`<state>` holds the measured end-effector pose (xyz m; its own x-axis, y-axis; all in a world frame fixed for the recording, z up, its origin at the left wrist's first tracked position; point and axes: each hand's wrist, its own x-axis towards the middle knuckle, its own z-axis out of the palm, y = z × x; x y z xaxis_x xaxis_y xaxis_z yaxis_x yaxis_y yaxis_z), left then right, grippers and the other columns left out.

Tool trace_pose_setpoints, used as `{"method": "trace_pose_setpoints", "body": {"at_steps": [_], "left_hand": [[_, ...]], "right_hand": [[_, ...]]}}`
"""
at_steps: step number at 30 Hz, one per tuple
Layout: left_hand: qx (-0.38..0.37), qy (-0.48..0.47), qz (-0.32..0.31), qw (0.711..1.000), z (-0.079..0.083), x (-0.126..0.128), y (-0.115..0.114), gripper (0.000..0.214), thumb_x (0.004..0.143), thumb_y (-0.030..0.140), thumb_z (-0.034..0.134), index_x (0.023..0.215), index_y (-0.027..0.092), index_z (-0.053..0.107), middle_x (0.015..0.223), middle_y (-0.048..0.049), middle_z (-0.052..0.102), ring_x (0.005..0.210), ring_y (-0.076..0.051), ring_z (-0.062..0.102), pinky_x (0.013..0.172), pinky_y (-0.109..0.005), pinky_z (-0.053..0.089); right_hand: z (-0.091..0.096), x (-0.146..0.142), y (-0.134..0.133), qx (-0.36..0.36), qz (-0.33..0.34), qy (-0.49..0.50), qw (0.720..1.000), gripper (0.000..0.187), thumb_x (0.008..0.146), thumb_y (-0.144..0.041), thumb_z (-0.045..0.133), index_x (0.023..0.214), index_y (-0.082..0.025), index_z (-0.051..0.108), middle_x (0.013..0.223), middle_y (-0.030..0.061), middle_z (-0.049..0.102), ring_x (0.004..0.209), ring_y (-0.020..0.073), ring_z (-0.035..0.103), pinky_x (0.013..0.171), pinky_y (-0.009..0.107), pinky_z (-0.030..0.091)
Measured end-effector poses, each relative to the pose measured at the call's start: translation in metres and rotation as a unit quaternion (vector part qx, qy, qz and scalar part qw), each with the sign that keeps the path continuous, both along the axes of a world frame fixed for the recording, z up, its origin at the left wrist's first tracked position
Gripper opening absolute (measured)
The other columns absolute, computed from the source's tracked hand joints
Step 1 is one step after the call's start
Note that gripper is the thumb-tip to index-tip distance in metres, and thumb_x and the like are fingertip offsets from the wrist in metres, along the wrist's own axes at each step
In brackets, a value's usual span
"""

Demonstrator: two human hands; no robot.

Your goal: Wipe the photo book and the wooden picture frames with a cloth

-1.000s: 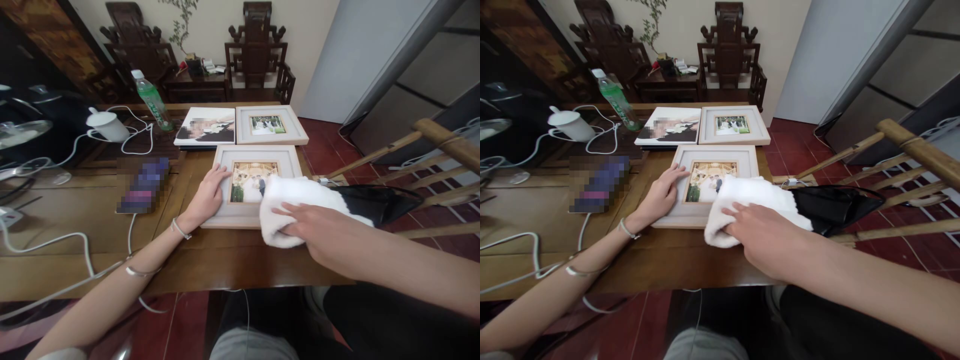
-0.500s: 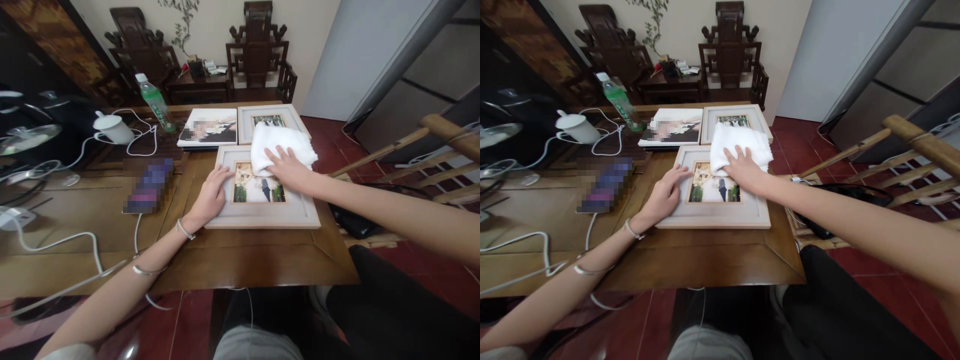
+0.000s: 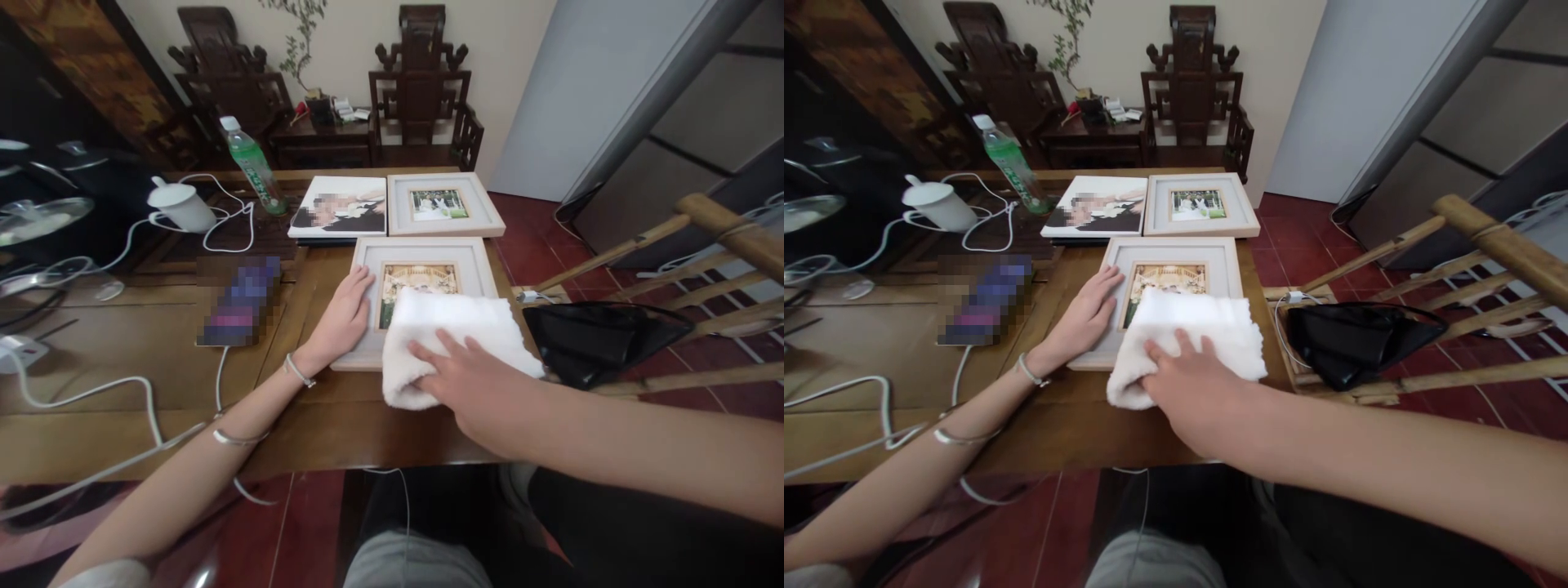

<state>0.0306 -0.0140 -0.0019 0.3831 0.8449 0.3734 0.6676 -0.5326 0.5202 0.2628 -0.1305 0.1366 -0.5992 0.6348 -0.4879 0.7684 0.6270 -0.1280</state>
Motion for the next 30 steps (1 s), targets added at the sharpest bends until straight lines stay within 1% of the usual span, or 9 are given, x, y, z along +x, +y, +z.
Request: {"method": "trace_pose_setpoints", "body": {"at_steps": [3,6,9,12,15,18,23,26,30], "left_hand": [[0.004,0.034,-0.014,0.999,0.0,0.0,0.002,0.055,0.103,0.027,0.037,0.153,0.009,0.052,0.165,-0.0199,0.046,0.159,-0.034,0.034,0.132,-0.06,0.025],[0.009,0.054,-0.022,0.998,0.001,0.0,0.003,0.056,0.103,0.027,0.037,0.155,0.01,0.051,0.164,-0.0182,0.048,0.159,-0.035,0.033,0.133,-0.059,0.024],[0.01,0.058,-0.023,0.998,0.003,0.0,0.003,0.055,0.104,0.027,0.036,0.155,0.014,0.052,0.164,-0.014,0.05,0.16,-0.033,0.033,0.133,-0.059,0.025],[0.005,0.057,-0.021,0.998,0.003,-0.001,0.003,0.055,0.104,0.027,0.036,0.154,0.013,0.054,0.164,-0.015,0.05,0.159,-0.033,0.034,0.132,-0.059,0.025],[0.002,0.049,-0.018,0.999,0.003,-0.002,0.002,0.054,0.104,0.028,0.037,0.153,0.014,0.055,0.163,-0.0147,0.05,0.159,-0.033,0.034,0.132,-0.06,0.025],[0.001,0.039,-0.013,0.999,0.002,-0.002,0.002,0.053,0.104,0.028,0.038,0.152,0.015,0.056,0.162,-0.0137,0.052,0.159,-0.032,0.035,0.132,-0.059,0.025],[-0.013,0.008,-0.001,1.0,0.004,0.002,0.0,0.055,0.107,0.037,0.036,0.15,0.01,0.057,0.162,-0.0165,0.052,0.158,-0.031,0.036,0.133,-0.058,0.024],[-0.049,-0.042,0.01,0.998,0.004,0.003,-0.001,0.057,0.111,0.047,0.032,0.15,0.016,0.057,0.163,-0.0122,0.052,0.159,-0.028,0.034,0.134,-0.054,0.022],[-0.093,-0.129,0.033,0.987,0.0,0.003,0.0,0.062,0.112,0.055,0.021,0.156,0.021,0.051,0.167,-0.01,0.047,0.159,-0.025,0.036,0.133,-0.047,0.026]], "right_hand": [[-0.021,0.011,0.027,0.058,-0.017,0.017,0.998,0.079,0.078,0.009,0.051,0.15,-0.022,0.062,0.174,0.0124,0.028,0.158,0.0494,0.024,0.116,0.076,0.038],[-0.04,0.03,0.074,0.147,-0.042,0.0,0.988,0.081,0.078,0.01,0.046,0.151,-0.022,0.06,0.176,0.012,0.023,0.159,0.0494,0.018,0.118,0.081,0.029],[-0.049,0.041,0.121,0.231,-0.054,0.006,0.971,0.08,0.081,0.008,0.045,0.157,-0.018,0.053,0.178,0.0149,0.016,0.16,0.0513,0.013,0.118,0.082,0.027],[-0.052,0.038,0.143,0.256,-0.072,0.005,0.964,0.075,0.085,0.005,0.046,0.156,-0.015,0.054,0.178,0.0148,0.016,0.159,0.0544,0.01,0.117,0.084,0.025],[-0.05,0.024,0.13,0.223,-0.062,-0.005,0.973,0.073,0.084,0.005,0.048,0.153,-0.017,0.058,0.178,0.0129,0.019,0.159,0.0549,0.011,0.116,0.085,0.024],[-0.039,0.009,0.089,0.161,-0.041,-0.013,0.986,0.074,0.082,0.006,0.05,0.151,-0.018,0.061,0.177,0.0123,0.022,0.158,0.0546,0.015,0.116,0.084,0.027],[-0.011,-0.005,0.025,0.047,0.012,0.027,0.998,0.068,0.082,0.004,0.051,0.141,-0.024,0.07,0.172,0.0086,0.036,0.154,0.0498,0.035,0.11,0.074,0.046],[-0.006,-0.015,0.016,0.029,0.051,0.035,0.998,0.061,0.085,0.001,0.052,0.139,-0.022,0.071,0.172,0.0104,0.036,0.153,0.051,0.035,0.111,0.073,0.046],[-0.022,-0.031,0.034,0.092,0.087,0.044,0.991,0.057,0.089,-0.001,0.054,0.14,-0.02,0.07,0.173,0.0105,0.034,0.157,0.05,0.027,0.117,0.076,0.037]]}}
